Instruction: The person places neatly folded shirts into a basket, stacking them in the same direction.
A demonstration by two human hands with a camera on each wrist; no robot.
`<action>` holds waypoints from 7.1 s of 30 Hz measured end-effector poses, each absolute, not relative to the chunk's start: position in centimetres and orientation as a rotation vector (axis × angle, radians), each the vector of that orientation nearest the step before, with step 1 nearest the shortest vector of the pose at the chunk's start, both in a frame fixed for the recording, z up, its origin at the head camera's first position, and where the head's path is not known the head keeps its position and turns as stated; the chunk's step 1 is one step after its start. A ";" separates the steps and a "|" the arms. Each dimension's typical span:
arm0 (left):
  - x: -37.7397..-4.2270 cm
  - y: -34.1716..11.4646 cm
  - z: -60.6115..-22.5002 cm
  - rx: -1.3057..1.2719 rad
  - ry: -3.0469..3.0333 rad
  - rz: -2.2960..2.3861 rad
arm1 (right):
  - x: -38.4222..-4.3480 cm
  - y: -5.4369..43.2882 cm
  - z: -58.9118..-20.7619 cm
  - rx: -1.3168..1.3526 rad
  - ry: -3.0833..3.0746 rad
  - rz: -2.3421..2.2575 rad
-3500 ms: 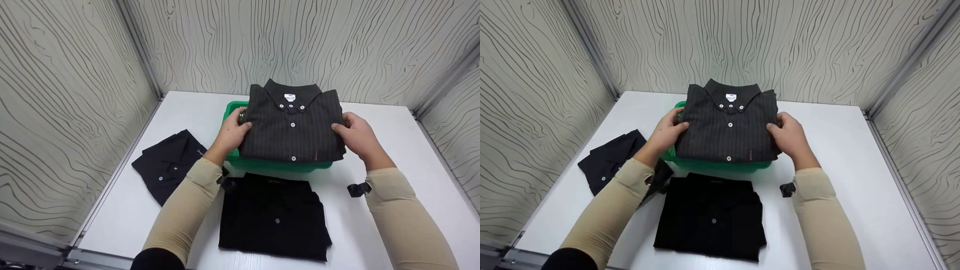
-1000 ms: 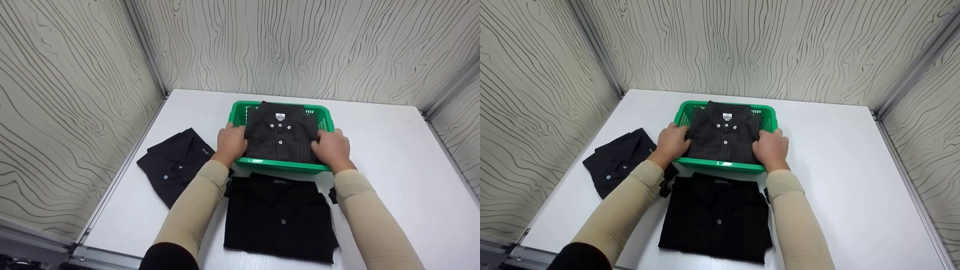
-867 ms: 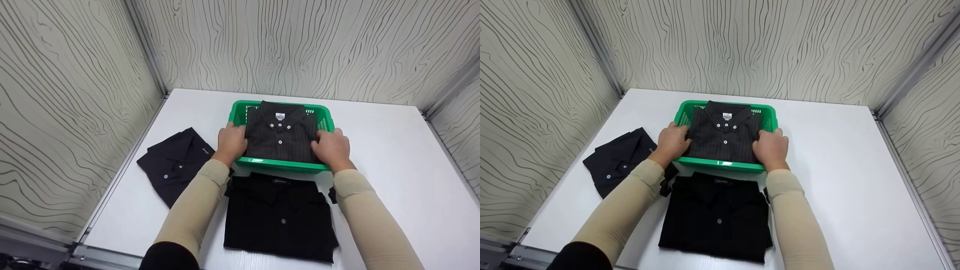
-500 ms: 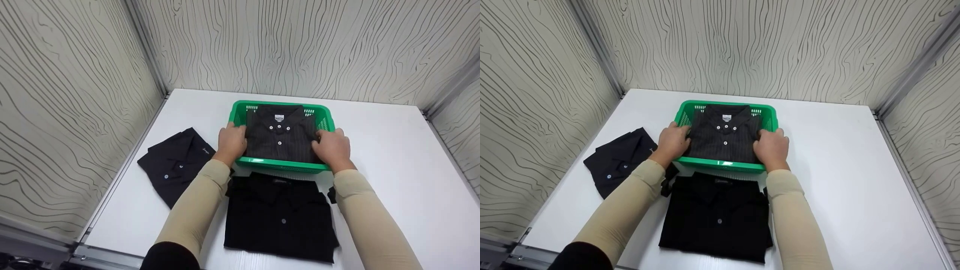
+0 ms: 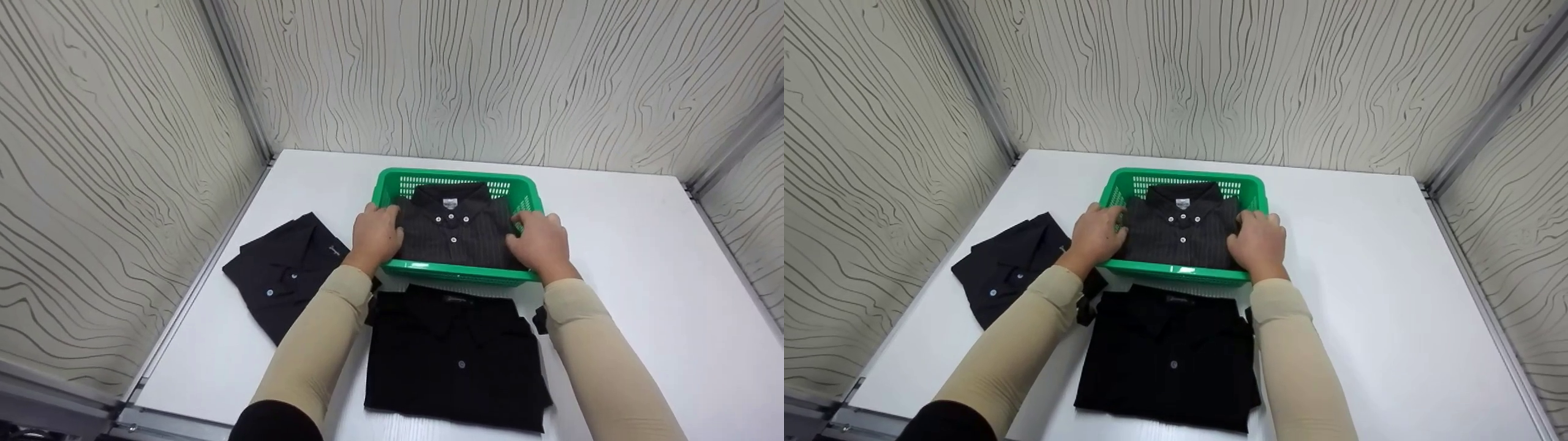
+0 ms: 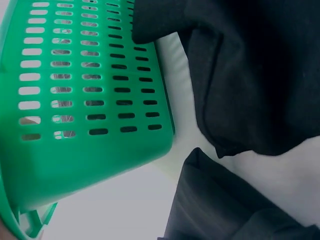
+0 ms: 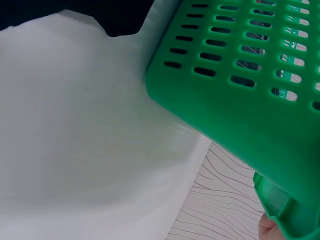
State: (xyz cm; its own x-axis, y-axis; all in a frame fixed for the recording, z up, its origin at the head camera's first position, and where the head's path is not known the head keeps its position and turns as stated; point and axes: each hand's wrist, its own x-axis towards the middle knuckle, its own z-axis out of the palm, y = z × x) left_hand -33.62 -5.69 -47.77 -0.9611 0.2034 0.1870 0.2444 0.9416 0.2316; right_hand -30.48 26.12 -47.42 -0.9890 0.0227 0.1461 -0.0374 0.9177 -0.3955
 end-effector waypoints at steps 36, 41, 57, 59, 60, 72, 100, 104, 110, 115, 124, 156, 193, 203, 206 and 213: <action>-25.1 -10.8 -47.6 -0.354 -2.728 -1.051 | -22.3 29.9 -44.8 -0.027 -2.868 1.026; -23.8 -11.1 -47.9 -0.255 -2.789 -0.953 | -20.3 30.6 -45.5 -0.032 -2.990 1.011; -22.1 -9.2 -50.6 -0.251 -3.441 -0.329 | -17.7 29.9 -49.7 0.008 -3.452 1.066; -22.1 -8.9 -50.7 -0.279 -3.456 -0.270 | -17.5 29.4 -50.1 0.010 -3.470 1.103; -22.1 -8.8 -50.8 -0.286 -3.459 -0.250 | -17.5 29.1 -50.3 0.017 -3.469 1.123; -22.7 -7.9 -51.4 -0.376 -3.468 -0.196 | -18.4 25.7 -51.7 0.227 -3.416 0.802; -25.0 -11.8 -51.9 -1.047 -3.254 -1.793 | -18.4 28.5 -51.3 0.582 -3.181 1.926; -25.0 -12.3 -52.1 -1.059 -3.117 -2.084 | -18.2 29.4 -50.9 0.593 -3.148 2.082; -24.8 -12.6 -51.8 -1.088 -3.096 -2.159 | -18.1 30.2 -50.8 0.808 -2.943 2.379; -24.6 -12.7 -51.0 -1.130 -3.191 -2.080 | -18.0 30.5 -50.4 0.902 -2.890 2.375; -24.4 -12.9 -49.4 -1.118 -3.304 -2.024 | -18.0 31.2 -49.2 1.084 -2.760 2.325; -26.1 -11.8 -44.9 -0.779 -2.841 -2.335 | -20.1 29.3 -45.2 0.398 -2.647 2.078; -32.2 -9.9 -39.8 -0.384 -2.797 -1.697 | -28.3 27.8 -40.8 0.096 -2.809 1.762; -33.9 -9.1 -40.0 -0.353 -2.776 -1.562 | -30.2 27.3 -40.8 0.051 -2.778 1.667; -34.4 -8.9 -40.5 -0.329 -2.788 -1.506 | -30.9 27.1 -41.1 0.034 -2.778 1.646; -35.3 -8.4 -41.6 -0.272 -2.784 -1.424 | -32.4 26.7 -42.0 0.007 -2.775 1.559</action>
